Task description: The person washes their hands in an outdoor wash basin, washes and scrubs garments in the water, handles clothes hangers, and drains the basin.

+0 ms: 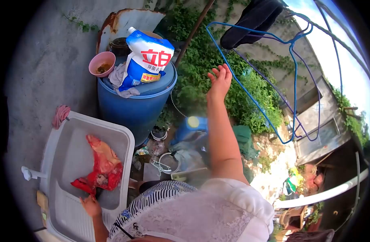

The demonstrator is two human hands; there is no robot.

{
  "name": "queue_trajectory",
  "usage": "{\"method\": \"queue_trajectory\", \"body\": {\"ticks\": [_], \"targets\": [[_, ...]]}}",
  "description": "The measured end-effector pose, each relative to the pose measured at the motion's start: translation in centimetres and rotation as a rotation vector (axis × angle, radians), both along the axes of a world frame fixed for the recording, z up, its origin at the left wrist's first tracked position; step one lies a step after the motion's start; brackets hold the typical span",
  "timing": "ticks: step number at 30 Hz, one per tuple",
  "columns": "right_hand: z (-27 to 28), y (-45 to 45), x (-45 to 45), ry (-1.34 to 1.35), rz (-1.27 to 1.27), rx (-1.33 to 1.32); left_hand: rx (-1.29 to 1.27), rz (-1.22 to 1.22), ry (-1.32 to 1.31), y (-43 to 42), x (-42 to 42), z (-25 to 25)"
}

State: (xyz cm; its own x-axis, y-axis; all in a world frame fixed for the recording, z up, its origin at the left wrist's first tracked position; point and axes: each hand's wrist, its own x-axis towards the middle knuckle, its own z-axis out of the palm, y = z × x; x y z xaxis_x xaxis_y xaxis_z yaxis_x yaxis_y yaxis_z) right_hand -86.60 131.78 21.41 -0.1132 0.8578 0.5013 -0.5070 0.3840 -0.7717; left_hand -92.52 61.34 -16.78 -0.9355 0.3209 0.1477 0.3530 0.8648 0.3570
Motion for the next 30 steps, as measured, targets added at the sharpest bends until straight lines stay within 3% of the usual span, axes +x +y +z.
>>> {"method": "queue_trajectory", "body": {"ticks": [6, 9, 10, 13, 15, 17, 20, 23, 28, 30], "targets": [[14.7, 4.9, 1.9, 0.192, 0.13, 0.417, -0.029, 0.036, -0.033, 0.0, -0.1, 0.0], [18.6, 6.8, 1.0, 0.017, -0.008, 0.649, -0.021, 0.041, -0.031, 0.1, 0.1, 0.0], [19.1, 6.0, 0.3, 0.071, -0.069, 0.637, -0.013, 0.039, -0.019, 0.2, 0.2, 0.1], [17.4, 8.7, -0.2, -0.18, -0.52, 0.669, -0.022, 0.031, 0.003, 0.2, 0.4, 0.3], [13.9, 11.8, -1.3, -0.141, -0.569, 0.683, -0.026, 0.04, 0.0, 0.4, 0.4, 0.5], [10.8, 9.9, -1.6, -0.227, -0.456, 0.579, -0.022, 0.06, -0.024, 0.6, 0.4, 0.9], [6.2, 11.1, -2.3, -0.171, -0.383, 0.723, -0.029, 0.061, -0.037, 0.6, 0.4, 0.6], [2.4, 10.1, -2.5, -0.081, -0.081, 0.382, -0.06, 0.051, -0.01, 0.7, 0.6, 0.9], [-0.2, 6.5, -2.3, -0.383, -0.529, 0.561, -0.036, 0.055, -0.004, 0.8, 0.5, 0.4], [0.6, 5.4, -2.4, -0.269, -0.456, 0.56, -0.033, 0.062, 0.0, 0.7, 0.5, 0.2]]}}
